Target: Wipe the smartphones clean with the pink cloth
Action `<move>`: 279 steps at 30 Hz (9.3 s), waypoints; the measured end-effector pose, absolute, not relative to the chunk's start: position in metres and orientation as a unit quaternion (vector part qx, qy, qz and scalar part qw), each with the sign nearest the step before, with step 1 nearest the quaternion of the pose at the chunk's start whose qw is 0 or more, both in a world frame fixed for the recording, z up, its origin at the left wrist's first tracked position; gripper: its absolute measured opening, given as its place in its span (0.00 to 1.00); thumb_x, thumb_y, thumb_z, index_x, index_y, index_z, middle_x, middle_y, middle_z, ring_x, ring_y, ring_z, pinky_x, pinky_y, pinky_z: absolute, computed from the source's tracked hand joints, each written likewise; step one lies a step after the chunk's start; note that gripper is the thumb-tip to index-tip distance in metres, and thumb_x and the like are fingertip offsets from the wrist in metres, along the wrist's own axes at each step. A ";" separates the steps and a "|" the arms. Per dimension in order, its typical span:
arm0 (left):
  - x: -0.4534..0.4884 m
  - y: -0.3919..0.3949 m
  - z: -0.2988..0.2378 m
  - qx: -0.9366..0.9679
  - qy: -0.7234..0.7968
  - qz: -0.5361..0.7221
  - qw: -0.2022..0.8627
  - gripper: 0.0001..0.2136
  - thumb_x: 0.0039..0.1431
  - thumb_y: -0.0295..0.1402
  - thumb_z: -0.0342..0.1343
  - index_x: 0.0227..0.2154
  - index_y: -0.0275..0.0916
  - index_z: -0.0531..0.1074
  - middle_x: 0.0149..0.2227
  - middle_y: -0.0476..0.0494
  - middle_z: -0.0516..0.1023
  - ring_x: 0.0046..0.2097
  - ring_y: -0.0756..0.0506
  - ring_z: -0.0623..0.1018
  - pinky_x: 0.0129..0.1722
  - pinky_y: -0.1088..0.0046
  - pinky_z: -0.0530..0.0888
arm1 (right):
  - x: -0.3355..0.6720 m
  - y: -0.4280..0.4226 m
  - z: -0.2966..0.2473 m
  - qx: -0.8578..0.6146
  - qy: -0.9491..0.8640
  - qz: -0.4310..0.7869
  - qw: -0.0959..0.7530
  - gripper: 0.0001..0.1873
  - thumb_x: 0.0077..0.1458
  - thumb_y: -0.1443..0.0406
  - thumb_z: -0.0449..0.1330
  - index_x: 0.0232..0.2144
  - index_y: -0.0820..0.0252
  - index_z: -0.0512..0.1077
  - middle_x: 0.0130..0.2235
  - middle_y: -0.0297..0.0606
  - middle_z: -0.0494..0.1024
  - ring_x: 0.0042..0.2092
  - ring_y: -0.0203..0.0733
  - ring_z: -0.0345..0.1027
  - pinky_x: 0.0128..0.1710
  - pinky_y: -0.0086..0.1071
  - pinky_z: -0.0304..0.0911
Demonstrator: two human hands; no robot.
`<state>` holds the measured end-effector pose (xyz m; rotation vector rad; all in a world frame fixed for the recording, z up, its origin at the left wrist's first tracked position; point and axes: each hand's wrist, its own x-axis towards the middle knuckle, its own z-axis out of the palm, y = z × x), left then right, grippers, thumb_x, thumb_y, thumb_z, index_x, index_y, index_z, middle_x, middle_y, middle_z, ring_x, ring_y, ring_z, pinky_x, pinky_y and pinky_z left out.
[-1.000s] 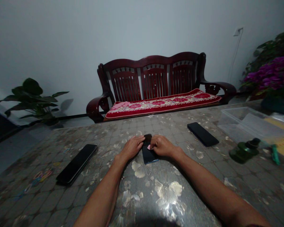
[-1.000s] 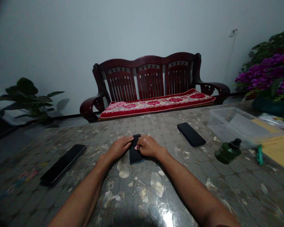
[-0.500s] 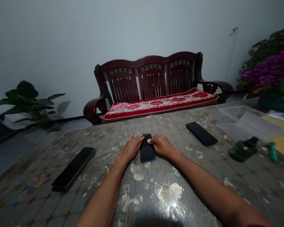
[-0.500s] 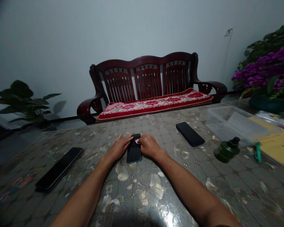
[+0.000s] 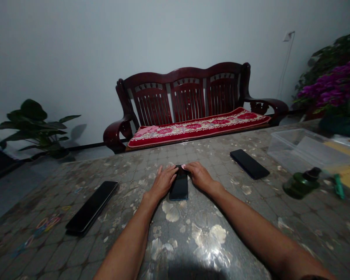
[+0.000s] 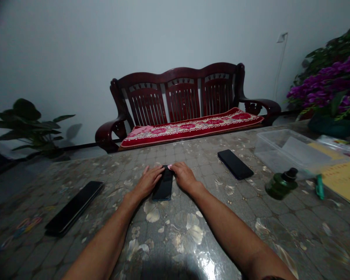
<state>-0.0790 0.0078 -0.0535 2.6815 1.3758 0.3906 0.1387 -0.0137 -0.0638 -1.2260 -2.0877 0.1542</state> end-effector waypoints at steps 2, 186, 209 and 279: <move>-0.077 0.005 -0.056 0.879 0.455 0.138 0.035 0.18 0.71 0.29 0.47 0.60 0.43 0.71 0.64 0.38 0.71 0.68 0.38 0.66 0.68 0.42 0.52 | 0.138 -0.017 -0.062 -0.466 -0.816 0.059 0.337 0.17 0.62 0.75 0.56 0.48 0.59 0.79 0.45 0.45 0.82 0.47 0.45 0.71 0.48 0.36 0.65; -0.079 0.021 -0.061 0.853 0.427 0.240 0.180 0.16 0.66 0.30 0.51 0.52 0.44 0.79 0.59 0.44 0.76 0.61 0.41 0.75 0.64 0.57 0.69 | 0.142 -0.016 -0.057 -0.335 -0.886 0.023 0.319 0.13 0.57 0.78 0.59 0.35 0.59 0.80 0.36 0.40 0.79 0.41 0.43 0.69 0.43 0.34 0.63; -0.076 0.018 -0.061 0.875 0.415 0.224 0.114 0.16 0.67 0.26 0.51 0.52 0.40 0.78 0.58 0.39 0.77 0.60 0.40 0.76 0.62 0.58 0.71 | 0.144 -0.008 -0.053 -0.496 -0.830 -0.001 0.256 0.15 0.60 0.75 0.59 0.47 0.60 0.79 0.43 0.44 0.80 0.46 0.47 0.68 0.47 0.35 0.63; -0.064 -0.001 -0.028 0.879 0.468 0.091 -0.011 0.14 0.68 0.29 0.52 0.52 0.41 0.78 0.58 0.38 0.77 0.60 0.37 0.75 0.58 0.57 0.69 | 0.150 -0.034 -0.034 -0.398 -0.883 0.078 0.235 0.14 0.51 0.77 0.59 0.28 0.57 0.82 0.33 0.38 0.81 0.39 0.43 0.71 0.41 0.31 0.64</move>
